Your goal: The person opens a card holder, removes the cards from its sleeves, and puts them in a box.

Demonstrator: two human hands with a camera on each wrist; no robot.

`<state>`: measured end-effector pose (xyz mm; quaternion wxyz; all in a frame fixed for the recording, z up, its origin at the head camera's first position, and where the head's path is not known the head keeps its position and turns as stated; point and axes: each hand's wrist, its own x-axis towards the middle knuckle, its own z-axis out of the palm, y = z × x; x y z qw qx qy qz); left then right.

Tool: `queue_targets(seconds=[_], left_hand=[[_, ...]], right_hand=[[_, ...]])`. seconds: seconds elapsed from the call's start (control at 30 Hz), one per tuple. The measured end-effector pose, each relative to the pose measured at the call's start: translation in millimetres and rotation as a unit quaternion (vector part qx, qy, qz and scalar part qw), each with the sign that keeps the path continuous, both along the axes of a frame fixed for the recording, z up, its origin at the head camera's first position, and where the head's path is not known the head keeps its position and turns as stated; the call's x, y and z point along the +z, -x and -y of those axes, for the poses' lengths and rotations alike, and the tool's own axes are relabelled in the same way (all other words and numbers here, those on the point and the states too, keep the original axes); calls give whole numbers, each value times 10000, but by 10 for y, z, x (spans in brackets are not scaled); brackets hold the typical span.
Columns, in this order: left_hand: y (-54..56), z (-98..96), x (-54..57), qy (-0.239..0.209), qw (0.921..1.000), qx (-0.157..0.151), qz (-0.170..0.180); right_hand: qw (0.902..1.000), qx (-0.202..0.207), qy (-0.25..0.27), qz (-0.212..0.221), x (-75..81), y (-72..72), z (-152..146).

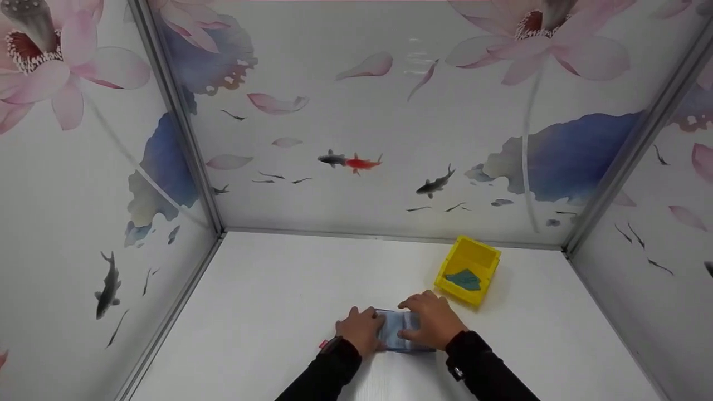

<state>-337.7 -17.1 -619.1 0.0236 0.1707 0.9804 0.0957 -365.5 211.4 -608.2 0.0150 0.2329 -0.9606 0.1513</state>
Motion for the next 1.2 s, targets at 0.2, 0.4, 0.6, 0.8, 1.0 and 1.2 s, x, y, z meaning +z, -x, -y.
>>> queue_targets(seconds=[0.2,0.4,0.6,0.8,1.0,1.2], left_hand=[[4,19,12,-22,10000,-3,9],[0,36,0,-44,9999,-30,-97],[11,25,-21,-162,9999,17,-52],[15,-2,-51,-289,9995,118,-59],[40,-9,-101,-327,9993,165,-32],[47,-19,-114,-277,9994,196,58]], right_hand=[[9984,327,11,453,-118,-46,169],[9972,415,21,616,-142,-52,238],[9959,344,214,809,-157,-45,230],[9946,227,345,948,-145,-39,205],[9936,199,420,1033,-122,-47,134],[9929,70,775,895,-106,-50,23]])
